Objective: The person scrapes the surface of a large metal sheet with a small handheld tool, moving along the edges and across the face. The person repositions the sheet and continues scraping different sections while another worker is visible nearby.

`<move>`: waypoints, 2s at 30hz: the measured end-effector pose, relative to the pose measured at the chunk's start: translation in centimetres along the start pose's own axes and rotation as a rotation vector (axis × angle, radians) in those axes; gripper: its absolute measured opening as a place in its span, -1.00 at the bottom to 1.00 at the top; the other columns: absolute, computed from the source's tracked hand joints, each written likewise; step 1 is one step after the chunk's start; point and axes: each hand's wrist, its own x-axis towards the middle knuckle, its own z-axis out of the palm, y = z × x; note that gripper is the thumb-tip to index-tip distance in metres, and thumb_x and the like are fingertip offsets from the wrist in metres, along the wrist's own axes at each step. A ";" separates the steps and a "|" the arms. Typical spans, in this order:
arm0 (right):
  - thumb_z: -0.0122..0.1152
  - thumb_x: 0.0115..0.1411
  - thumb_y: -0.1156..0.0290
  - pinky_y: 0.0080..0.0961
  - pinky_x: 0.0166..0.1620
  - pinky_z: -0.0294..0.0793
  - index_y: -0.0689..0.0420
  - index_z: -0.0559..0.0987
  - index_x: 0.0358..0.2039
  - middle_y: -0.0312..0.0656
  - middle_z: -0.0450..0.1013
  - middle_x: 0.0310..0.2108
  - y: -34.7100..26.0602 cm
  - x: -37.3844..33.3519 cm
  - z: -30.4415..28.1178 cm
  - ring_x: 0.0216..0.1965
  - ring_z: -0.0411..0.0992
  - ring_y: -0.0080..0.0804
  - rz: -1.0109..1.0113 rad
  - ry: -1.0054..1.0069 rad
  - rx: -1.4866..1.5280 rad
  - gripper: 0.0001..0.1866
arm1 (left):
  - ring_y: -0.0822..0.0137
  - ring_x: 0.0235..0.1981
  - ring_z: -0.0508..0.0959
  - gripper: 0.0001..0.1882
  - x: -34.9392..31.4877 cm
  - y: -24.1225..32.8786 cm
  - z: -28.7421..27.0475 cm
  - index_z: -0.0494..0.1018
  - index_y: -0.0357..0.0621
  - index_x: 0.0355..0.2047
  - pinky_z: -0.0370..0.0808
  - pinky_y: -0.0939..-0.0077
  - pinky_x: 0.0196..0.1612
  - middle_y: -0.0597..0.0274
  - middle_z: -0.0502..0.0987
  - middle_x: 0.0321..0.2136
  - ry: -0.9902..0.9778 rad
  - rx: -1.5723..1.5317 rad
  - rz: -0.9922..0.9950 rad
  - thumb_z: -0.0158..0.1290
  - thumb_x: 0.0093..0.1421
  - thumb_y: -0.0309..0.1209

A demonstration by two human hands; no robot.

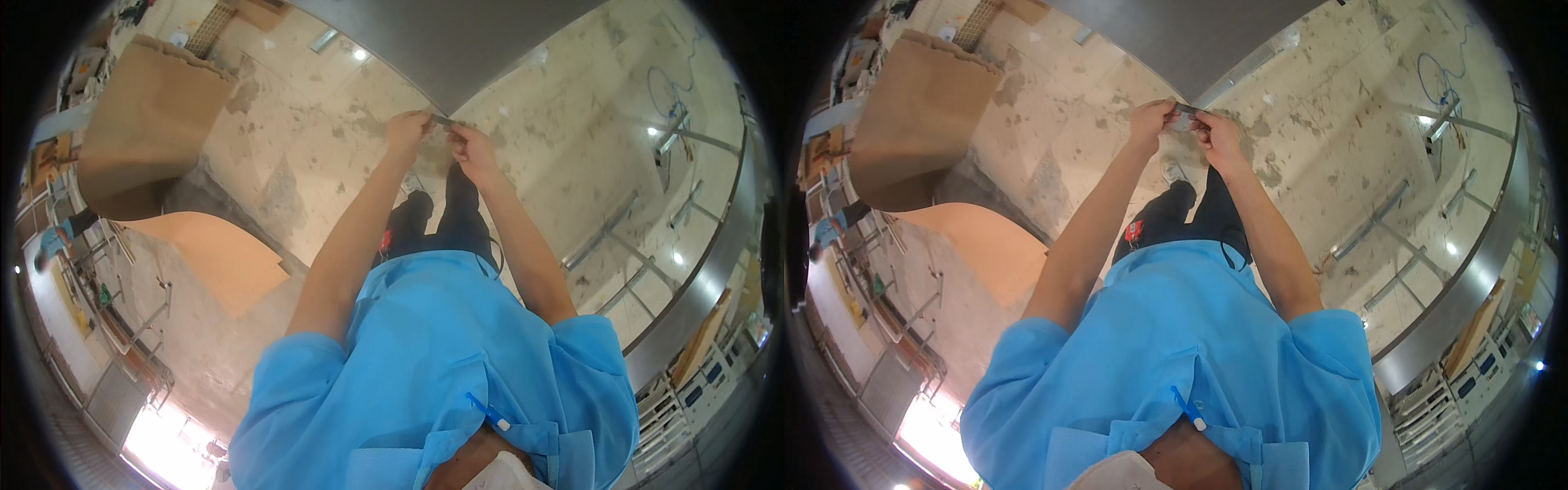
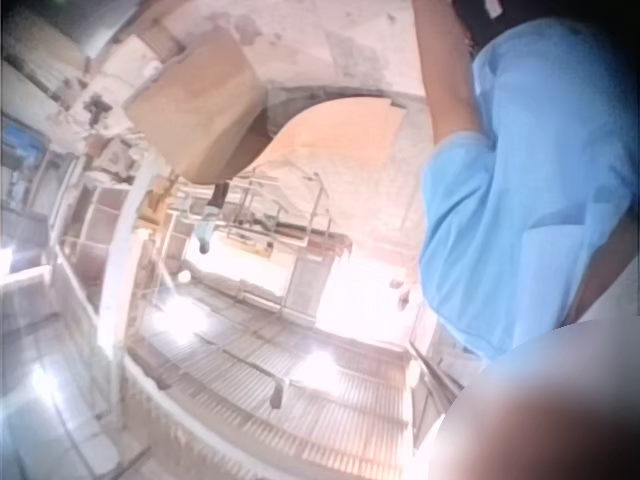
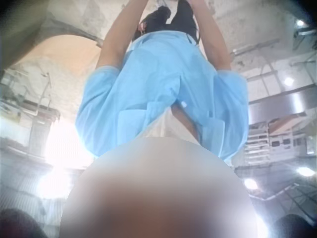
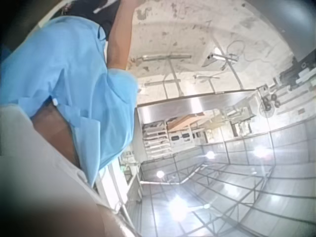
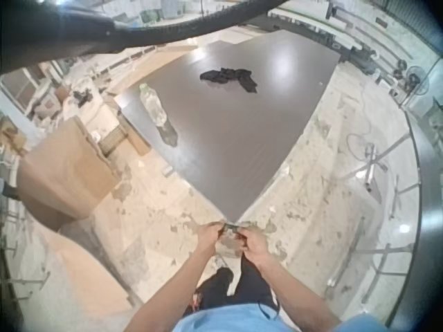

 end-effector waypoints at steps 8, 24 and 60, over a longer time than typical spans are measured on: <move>0.18 0.49 0.46 -0.67 -0.57 0.09 0.24 0.61 -0.19 -0.25 0.51 -0.42 -0.1 0.1 0.8 -0.55 0.26 -0.68 -0.086 -0.037 0.086 -0.87 | 0.44 -0.35 0.61 -0.78 -0.5 2.0 0.8 0.70 -0.26 -0.26 0.48 0.51 -0.23 0.27 0.67 -0.40 0.040 0.147 0.030 0.28 0.38 -0.32; 0.26 0.47 0.31 -0.58 -0.57 0.16 0.18 0.63 -0.34 -0.29 0.51 -0.52 -9.4 -8.2 -3.3 -0.63 0.28 -0.66 -0.583 0.331 -0.169 -0.75 | 0.08 0.34 0.47 -0.50 -4.0 7.7 2.7 0.58 0.05 0.20 0.38 0.05 0.39 0.20 0.57 0.23 -0.211 1.419 1.136 0.25 0.21 -0.40; 0.22 0.53 0.28 -0.60 -0.39 0.47 0.18 0.65 -0.13 -0.29 0.56 -0.41 -10.4 -18.9 -36.8 -0.45 0.45 -0.60 -0.674 0.866 0.725 -0.78 | -0.17 0.60 0.06 -0.31 11.5 13.3 29.2 0.17 0.07 0.58 0.09 -0.07 0.58 0.06 0.14 0.59 -0.333 1.825 1.031 0.03 0.48 -0.32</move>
